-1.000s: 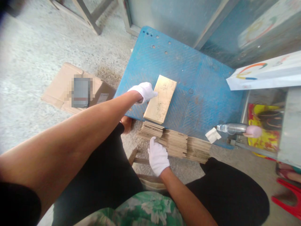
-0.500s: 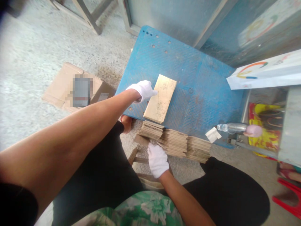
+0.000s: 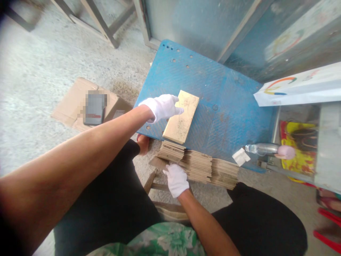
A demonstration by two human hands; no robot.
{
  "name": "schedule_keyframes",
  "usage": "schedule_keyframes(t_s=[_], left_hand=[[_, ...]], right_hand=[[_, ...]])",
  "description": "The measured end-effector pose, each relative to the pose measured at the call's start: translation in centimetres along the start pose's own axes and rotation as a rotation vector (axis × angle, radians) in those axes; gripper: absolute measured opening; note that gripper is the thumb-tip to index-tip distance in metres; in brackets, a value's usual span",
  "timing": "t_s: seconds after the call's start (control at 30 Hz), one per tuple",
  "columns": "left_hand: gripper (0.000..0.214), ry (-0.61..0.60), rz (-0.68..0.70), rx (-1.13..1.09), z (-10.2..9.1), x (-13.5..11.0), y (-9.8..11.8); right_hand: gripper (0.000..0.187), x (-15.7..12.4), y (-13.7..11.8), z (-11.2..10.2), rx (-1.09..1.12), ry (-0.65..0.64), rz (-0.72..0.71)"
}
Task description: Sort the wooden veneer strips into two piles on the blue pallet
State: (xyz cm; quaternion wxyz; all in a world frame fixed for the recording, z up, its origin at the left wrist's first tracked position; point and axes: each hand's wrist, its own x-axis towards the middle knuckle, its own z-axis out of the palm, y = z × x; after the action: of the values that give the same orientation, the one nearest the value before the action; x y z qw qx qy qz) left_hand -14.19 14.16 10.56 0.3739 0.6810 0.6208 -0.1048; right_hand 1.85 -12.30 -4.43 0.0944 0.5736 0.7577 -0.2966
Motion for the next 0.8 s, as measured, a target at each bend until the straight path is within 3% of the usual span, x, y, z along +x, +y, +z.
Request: schedule_keyframes(t_s=[0.2,0.37,0.43,0.53,0.63,0.73,0.8], left_hand=[[0.048,-0.115,0.145,-0.030,-0.9,-1.0,0.5],[0.044,-0.253,0.209,-0.236,-1.3,-1.3,0.1],[0.048,-0.317,0.218,-0.381,-1.1,-1.3,-0.1],[0.053,-0.419,0.242,-0.580,-0.9,-1.5,-0.3],[0.056,-0.552,0.286,-0.684,-0.6,-1.7,-0.4],[0.052,-0.689,0.341,-0.731,0.2,-1.4,-0.5],[0.045,-0.693,0.363,-0.778,1.0,-1.0,-0.3]], right_hand=[[0.027,1.2,-0.3,-5.0,0.003,-0.109,0.069],[0.029,1.9,2.1,-12.3,0.232,-0.207,-0.103],[0.031,2.0,3.4,-15.7,0.417,-0.241,-0.080],[0.036,2.3,5.5,-20.4,0.655,-0.160,0.078],[0.039,3.1,7.6,-23.8,0.831,-0.053,0.133],[0.038,4.7,9.5,-25.8,1.027,0.044,0.186],[0.039,6.1,10.4,-26.5,1.111,0.109,0.215]])
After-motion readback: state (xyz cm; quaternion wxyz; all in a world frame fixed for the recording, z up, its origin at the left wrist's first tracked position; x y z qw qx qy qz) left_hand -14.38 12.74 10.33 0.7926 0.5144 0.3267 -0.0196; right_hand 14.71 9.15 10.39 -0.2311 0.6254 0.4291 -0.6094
